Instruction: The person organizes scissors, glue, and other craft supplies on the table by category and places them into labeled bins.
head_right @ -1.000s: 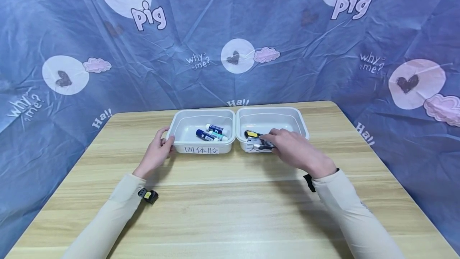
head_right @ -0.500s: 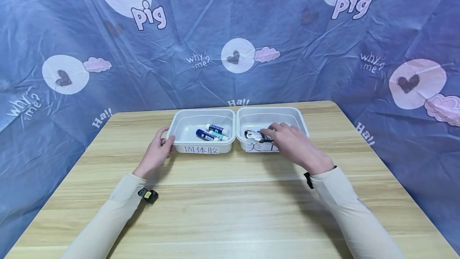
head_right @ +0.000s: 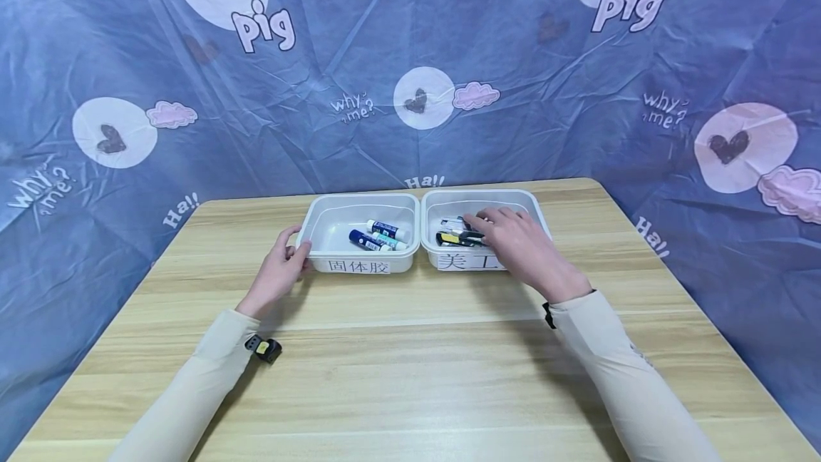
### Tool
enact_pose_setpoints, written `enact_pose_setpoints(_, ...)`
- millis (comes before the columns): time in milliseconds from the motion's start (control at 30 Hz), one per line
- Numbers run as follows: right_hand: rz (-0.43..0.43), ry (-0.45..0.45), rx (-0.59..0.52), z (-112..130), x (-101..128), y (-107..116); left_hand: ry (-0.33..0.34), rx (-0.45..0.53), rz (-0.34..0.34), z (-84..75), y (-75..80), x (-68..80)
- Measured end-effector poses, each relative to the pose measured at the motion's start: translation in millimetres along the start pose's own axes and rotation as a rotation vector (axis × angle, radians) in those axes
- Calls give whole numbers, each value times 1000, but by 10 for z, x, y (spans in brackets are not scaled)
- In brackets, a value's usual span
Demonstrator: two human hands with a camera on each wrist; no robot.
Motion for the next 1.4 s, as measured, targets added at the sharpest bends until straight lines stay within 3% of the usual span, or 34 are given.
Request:
enact_pose_setpoints(667, -51, 24, -22, -149, -25, -105, 1, 0, 5, -7, -12, -1)
enact_pose_setpoints(1400, -8, 49, -54, -200, -37, -210, -12, 5, -4, -7, 1, 8)
Point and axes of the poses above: each hand's wrist, its own x-axis away from the middle knuckle, its own y-axis out of the back of the hand, z = x × y, the point moved 9 cm from there along -x, towards the middle knuckle, and after that the axes turned 5 degrees about z, right-handed, at the moved point
